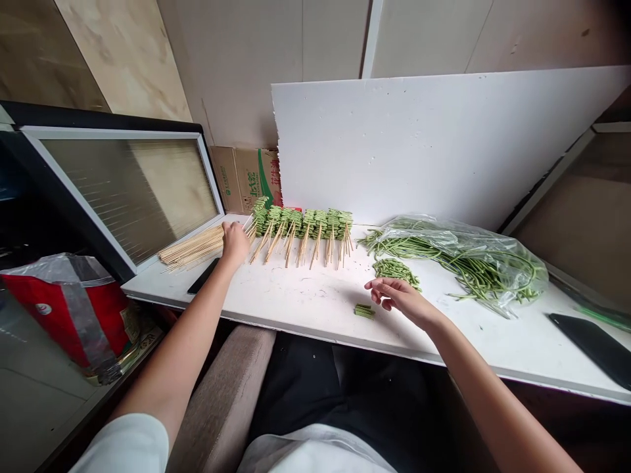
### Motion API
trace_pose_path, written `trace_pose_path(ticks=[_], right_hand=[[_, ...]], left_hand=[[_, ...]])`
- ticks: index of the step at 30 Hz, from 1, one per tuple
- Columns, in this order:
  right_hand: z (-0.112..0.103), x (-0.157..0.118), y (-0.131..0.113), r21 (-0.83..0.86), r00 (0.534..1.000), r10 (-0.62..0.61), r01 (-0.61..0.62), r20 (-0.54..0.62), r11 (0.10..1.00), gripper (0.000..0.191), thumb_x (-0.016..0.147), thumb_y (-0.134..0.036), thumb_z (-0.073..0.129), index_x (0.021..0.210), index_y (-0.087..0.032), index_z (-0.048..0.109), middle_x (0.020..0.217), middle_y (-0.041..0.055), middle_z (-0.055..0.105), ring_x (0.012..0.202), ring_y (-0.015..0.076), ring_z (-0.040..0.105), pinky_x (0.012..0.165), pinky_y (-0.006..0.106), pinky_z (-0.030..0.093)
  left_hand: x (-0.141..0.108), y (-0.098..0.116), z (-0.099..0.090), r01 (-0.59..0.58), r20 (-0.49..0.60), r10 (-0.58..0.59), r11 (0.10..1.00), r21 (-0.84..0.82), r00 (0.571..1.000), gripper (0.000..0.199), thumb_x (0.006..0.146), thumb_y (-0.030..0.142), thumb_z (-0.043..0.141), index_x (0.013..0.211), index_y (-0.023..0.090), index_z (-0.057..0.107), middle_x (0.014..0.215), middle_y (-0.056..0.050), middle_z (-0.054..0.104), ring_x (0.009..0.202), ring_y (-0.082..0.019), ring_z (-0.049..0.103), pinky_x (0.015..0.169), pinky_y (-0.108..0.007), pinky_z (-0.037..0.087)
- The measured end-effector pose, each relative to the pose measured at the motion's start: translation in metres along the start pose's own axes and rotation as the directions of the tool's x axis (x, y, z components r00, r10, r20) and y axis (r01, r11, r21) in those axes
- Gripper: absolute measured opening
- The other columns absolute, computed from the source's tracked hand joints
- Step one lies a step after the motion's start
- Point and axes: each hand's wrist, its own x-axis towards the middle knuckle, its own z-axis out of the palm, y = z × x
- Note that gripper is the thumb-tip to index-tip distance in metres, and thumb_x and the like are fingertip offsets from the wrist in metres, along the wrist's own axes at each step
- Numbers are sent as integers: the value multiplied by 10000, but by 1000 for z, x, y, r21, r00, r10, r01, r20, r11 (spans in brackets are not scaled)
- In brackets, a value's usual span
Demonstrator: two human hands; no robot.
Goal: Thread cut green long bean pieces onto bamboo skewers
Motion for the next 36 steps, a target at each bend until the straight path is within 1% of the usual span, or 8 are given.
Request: trace_pose_path(ticks=[3, 4, 9, 13, 19, 24, 30, 36], right_hand=[[-1, 2, 3, -8, 1000, 2, -2, 8, 1000, 452, 944, -619, 660, 1076, -201, 769, 864, 60, 656, 754, 166, 522, 657, 325, 379], [-1, 2, 4, -7, 1000, -2, 2, 10, 1000, 456, 940, -624, 662, 1077, -203, 771, 867, 60, 655, 761, 169, 525, 659, 325, 382], [-4, 3, 7, -2, 1000, 1, -1, 8, 1000, 448, 940, -622, 664, 1074, -208, 773, 860, 58, 654, 768, 171, 529, 672, 326, 392], [-5, 3, 8, 4, 1000, 8, -8, 4, 1000, 441, 947, -617, 663, 1085, -212, 770, 866, 61, 656, 802, 184, 546, 695, 332, 403], [-5, 3, 8, 7, 1000, 22, -22, 10, 1000, 449, 955, -613, 659, 1100, -201, 764, 886, 71, 662, 806, 187, 550, 702, 335, 403], [-3, 2, 6, -8, 1000, 22, -22, -2, 1000, 448, 949, -623, 661, 1065, -203, 765, 894, 77, 664, 826, 200, 567, 704, 336, 410], [-1, 2, 4, -1, 1000, 13, -13, 5, 1000, 459, 942, -638, 662, 1051, -206, 770, 873, 70, 659, 773, 182, 529, 672, 328, 394], [3, 1, 2, -23, 1000, 13, -12, 4, 1000, 497, 924, -673, 655, 1047, -206, 768, 854, 74, 658, 745, 189, 514, 662, 337, 392]], left_hand=[[28, -1, 7, 24, 60, -38, 975, 221, 997, 345, 866, 102, 559, 1187, 111, 685, 1401, -253, 548, 1068, -366, 713, 989, -476, 550], [36, -1, 11, 35, 70, -55, 967, 251, 996, 355, 857, 97, 570, 1191, 100, 688, 1402, -265, 546, 1061, -367, 715, 973, -467, 552], [63, -5, 30, 82, 107, -121, 947, 310, 987, 351, 852, 157, 637, 1182, 54, 700, 1419, -320, 532, 1011, -362, 725, 895, -421, 563], [74, -4, 41, 77, 115, -124, 935, 346, 986, 366, 845, 148, 607, 1184, 52, 708, 1444, -320, 536, 1034, -360, 718, 906, -425, 563], [80, 4, 51, 69, 123, -125, 921, 383, 985, 462, 824, 111, 610, 1275, 45, 680, 1434, -302, 568, 1093, -355, 710, 894, -394, 583], [75, 5, 56, 74, 122, -136, 908, 412, 983, 382, 851, 143, 617, 1211, 73, 725, 1413, -294, 591, 1069, -363, 711, 870, -402, 568], [71, 2, 52, 80, 108, -145, 884, 461, 984, 360, 892, 161, 564, 1209, 103, 727, 1343, -281, 636, 1128, -394, 690, 912, -461, 550], [74, -6, 45, 69, 123, -143, 879, 472, 982, 353, 873, 198, 596, 1187, 112, 733, 1253, -277, 688, 1178, -411, 664, 945, -480, 533]])
